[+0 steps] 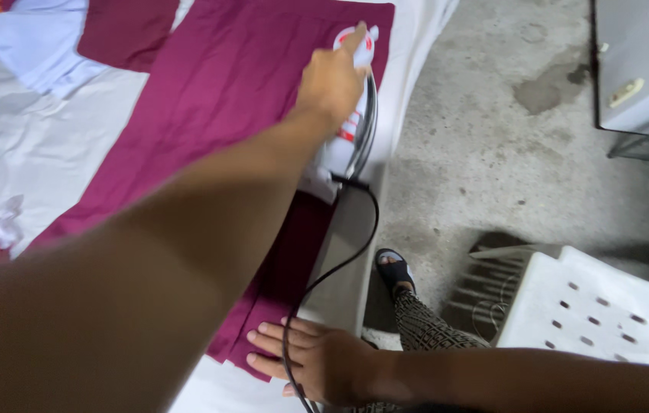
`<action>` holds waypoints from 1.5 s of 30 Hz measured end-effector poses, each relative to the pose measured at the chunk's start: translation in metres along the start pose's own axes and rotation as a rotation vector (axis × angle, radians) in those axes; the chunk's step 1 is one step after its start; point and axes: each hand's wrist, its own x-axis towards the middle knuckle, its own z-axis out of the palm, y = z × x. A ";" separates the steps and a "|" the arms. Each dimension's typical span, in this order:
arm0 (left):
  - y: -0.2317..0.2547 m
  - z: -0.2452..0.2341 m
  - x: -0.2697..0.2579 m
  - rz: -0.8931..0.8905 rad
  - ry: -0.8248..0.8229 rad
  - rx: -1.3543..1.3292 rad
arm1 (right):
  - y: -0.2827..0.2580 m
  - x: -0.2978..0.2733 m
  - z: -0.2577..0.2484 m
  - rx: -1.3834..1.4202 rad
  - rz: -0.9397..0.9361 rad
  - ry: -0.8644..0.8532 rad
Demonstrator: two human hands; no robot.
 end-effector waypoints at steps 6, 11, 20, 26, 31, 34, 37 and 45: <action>0.006 0.027 0.068 -0.010 0.003 0.037 | 0.002 -0.002 0.011 0.057 0.012 -0.045; 0.001 0.030 0.059 0.036 0.037 0.028 | 0.001 0.001 0.000 0.271 0.013 -0.127; 0.003 -0.016 -0.073 -0.055 -0.020 0.010 | -0.015 0.010 -0.017 0.151 0.033 -0.205; 0.008 -0.037 -0.128 -0.119 -0.056 0.012 | -0.034 0.004 -0.003 0.099 0.100 -0.113; 0.008 -0.045 -0.157 -0.146 -0.077 0.019 | -0.048 0.006 -0.003 0.027 0.087 -0.117; 0.007 -0.047 -0.171 -0.134 -0.071 0.021 | -0.060 0.003 -0.011 0.033 0.051 -0.155; 0.006 -0.051 -0.186 -0.144 -0.077 0.013 | -0.067 -0.002 -0.020 0.106 0.051 -0.151; 0.004 -0.063 -0.226 -0.099 -0.069 0.047 | -0.034 -0.075 -0.005 0.188 0.036 -0.216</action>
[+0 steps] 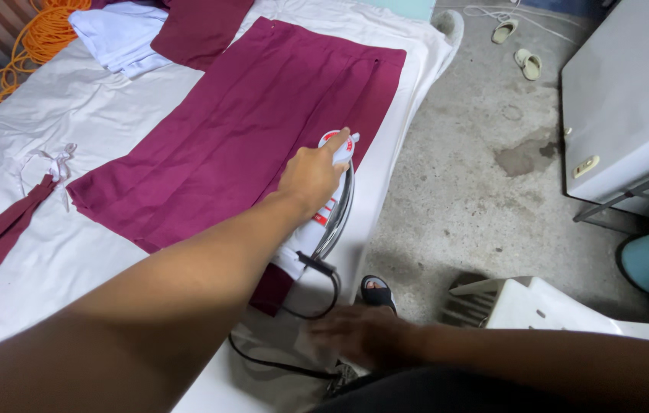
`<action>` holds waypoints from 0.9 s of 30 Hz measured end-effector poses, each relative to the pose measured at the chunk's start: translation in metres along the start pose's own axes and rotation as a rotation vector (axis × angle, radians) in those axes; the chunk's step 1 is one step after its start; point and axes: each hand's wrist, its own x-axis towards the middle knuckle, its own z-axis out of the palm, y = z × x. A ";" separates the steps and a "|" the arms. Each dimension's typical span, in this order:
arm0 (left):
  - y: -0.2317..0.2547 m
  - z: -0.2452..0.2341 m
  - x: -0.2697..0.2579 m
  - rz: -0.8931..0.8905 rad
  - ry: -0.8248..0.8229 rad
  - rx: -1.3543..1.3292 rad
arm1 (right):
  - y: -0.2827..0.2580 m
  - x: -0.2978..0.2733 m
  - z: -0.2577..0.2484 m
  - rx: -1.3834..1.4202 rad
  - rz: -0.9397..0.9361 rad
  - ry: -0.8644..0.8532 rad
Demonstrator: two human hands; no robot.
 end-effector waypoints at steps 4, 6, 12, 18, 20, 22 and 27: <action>0.002 -0.006 -0.017 -0.059 -0.057 -0.001 | 0.080 -0.037 -0.008 -0.223 0.184 0.410; 0.002 -0.008 -0.025 -0.048 -0.041 0.024 | 0.121 -0.041 -0.036 -0.039 0.491 0.729; -0.002 -0.011 -0.045 -0.064 -0.037 0.010 | 0.218 -0.001 -0.123 -0.027 0.802 0.782; -0.005 -0.013 -0.065 -0.065 -0.030 -0.026 | 0.248 0.044 -0.132 -0.209 0.778 0.198; -0.006 -0.016 -0.070 -0.079 -0.050 -0.024 | 0.240 0.048 -0.134 -0.235 0.800 0.072; -0.005 -0.018 -0.074 -0.090 -0.069 -0.017 | 0.229 0.051 -0.138 -0.264 0.845 -0.016; -0.005 -0.025 -0.086 -0.057 -0.063 0.000 | 0.212 0.055 -0.149 -0.269 0.861 -0.097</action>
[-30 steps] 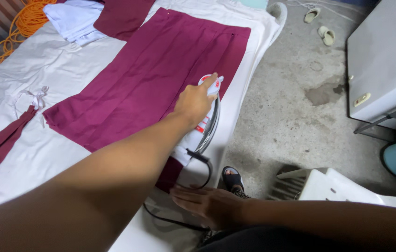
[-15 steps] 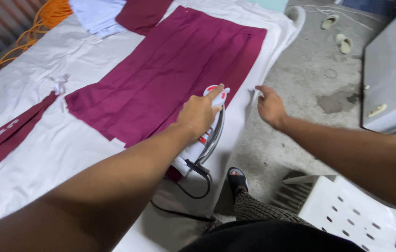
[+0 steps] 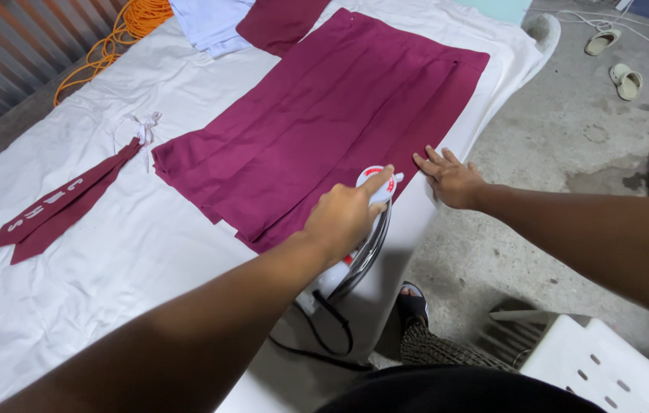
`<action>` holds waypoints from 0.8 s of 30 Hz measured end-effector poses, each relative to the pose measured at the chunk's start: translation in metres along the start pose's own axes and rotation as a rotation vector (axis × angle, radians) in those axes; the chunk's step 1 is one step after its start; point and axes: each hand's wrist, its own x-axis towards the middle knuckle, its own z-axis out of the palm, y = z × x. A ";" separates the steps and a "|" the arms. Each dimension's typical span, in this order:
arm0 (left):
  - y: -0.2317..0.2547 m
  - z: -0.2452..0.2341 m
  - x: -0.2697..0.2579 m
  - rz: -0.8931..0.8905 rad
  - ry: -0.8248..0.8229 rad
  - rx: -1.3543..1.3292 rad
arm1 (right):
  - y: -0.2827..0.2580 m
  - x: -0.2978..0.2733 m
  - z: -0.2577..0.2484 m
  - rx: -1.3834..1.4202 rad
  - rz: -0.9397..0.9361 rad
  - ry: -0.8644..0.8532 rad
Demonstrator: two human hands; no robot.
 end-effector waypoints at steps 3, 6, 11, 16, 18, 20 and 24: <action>0.001 -0.002 -0.004 -0.055 -0.036 -0.023 | 0.001 -0.003 -0.006 0.004 -0.009 -0.005; 0.001 -0.003 -0.002 -0.059 -0.029 0.002 | 0.010 -0.006 -0.009 0.066 -0.014 0.003; 0.002 -0.003 -0.001 -0.033 -0.025 0.045 | 0.017 -0.007 -0.009 0.109 -0.038 -0.004; 0.009 -0.004 -0.001 -0.091 -0.062 0.032 | 0.038 0.011 -0.001 0.079 -0.136 0.129; 0.010 -0.005 0.001 -0.106 -0.059 0.007 | 0.055 0.024 0.000 0.036 -0.197 0.203; 0.013 -0.003 0.008 -0.126 -0.054 -0.011 | 0.071 0.039 -0.004 -0.016 -0.230 0.245; 0.018 0.003 0.037 -0.063 0.024 -0.046 | 0.105 0.068 -0.020 -0.066 -0.209 0.173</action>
